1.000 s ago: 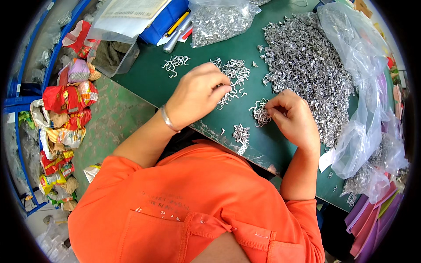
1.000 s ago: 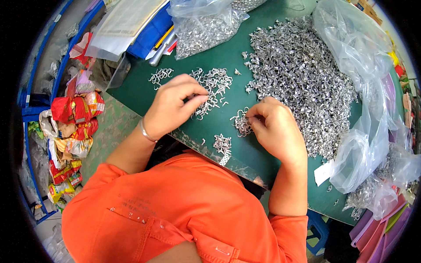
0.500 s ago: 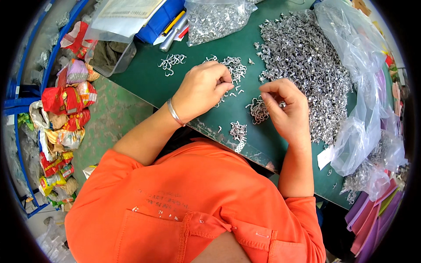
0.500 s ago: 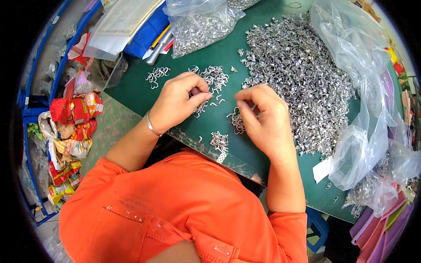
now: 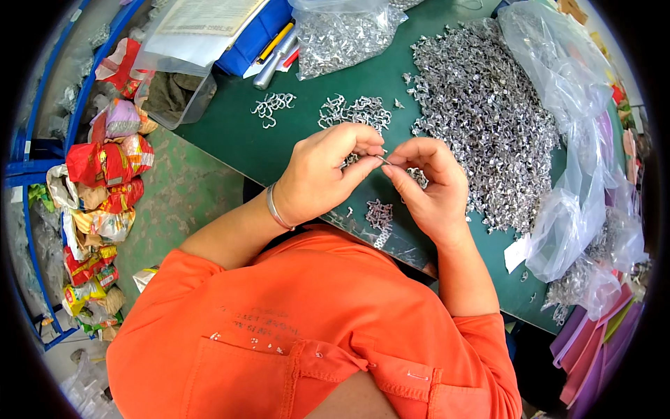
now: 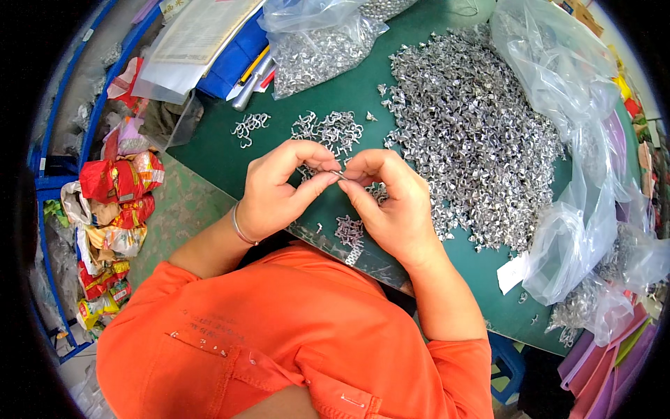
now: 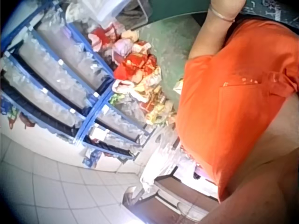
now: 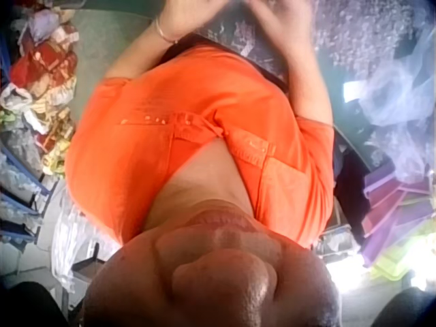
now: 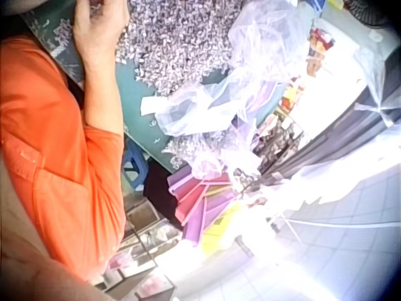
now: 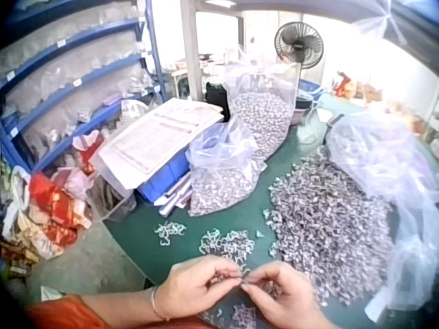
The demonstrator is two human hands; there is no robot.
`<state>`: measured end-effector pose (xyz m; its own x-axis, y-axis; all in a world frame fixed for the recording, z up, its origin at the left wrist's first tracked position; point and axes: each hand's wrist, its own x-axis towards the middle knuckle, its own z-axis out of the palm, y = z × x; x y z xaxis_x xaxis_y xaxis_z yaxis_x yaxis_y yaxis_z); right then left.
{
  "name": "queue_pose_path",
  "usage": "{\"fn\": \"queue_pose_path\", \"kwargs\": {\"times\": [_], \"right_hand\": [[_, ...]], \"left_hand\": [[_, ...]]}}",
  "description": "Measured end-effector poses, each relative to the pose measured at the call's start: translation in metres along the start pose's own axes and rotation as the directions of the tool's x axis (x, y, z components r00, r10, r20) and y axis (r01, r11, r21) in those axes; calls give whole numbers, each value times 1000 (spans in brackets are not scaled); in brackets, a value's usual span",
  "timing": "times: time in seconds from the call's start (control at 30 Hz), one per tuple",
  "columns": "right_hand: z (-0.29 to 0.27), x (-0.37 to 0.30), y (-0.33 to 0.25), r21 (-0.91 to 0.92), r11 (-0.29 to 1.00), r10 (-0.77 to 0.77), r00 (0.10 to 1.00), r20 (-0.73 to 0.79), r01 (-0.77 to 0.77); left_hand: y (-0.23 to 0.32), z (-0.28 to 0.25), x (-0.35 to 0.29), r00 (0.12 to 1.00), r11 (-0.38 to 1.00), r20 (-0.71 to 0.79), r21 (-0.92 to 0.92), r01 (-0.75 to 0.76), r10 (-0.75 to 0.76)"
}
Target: The person sits at a green workbench and repeatedly picks up small silver metal pieces, interlocks them by hand, and places the assembled pieces into a growing pile. The person handles the parts one at a time, occasionally adjusting the pile of finished pieces.
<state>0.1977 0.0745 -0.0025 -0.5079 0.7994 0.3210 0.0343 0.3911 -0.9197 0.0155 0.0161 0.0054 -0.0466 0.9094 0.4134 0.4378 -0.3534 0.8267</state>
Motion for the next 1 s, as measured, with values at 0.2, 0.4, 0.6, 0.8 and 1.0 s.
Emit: {"fn": "queue_pose_path", "kwargs": {"times": [0.2,0.4,0.6,0.8,1.0], "right_hand": [[0,-1,1,1,999,-45,999,-26,45],[-3,1,1,-69,984,-167,986,-18,165],[-4,9,-10,-178,956,-222,972,79,233],[-8,8,-11,-253,942,-220,975,23,219],[-6,8,-11,-261,940,-222,975,24,221]], "left_hand": [[3,0,-3,1000,1000,-14,-12,-3,3],[0,-3,-1,992,991,5,41,-130,130],[0,-7,-6,926,858,167,-350,377,-339],[-36,-56,5,927,932,-247,155,327,-284],[-75,-95,0,938,781,-322,551,295,-127]]}}
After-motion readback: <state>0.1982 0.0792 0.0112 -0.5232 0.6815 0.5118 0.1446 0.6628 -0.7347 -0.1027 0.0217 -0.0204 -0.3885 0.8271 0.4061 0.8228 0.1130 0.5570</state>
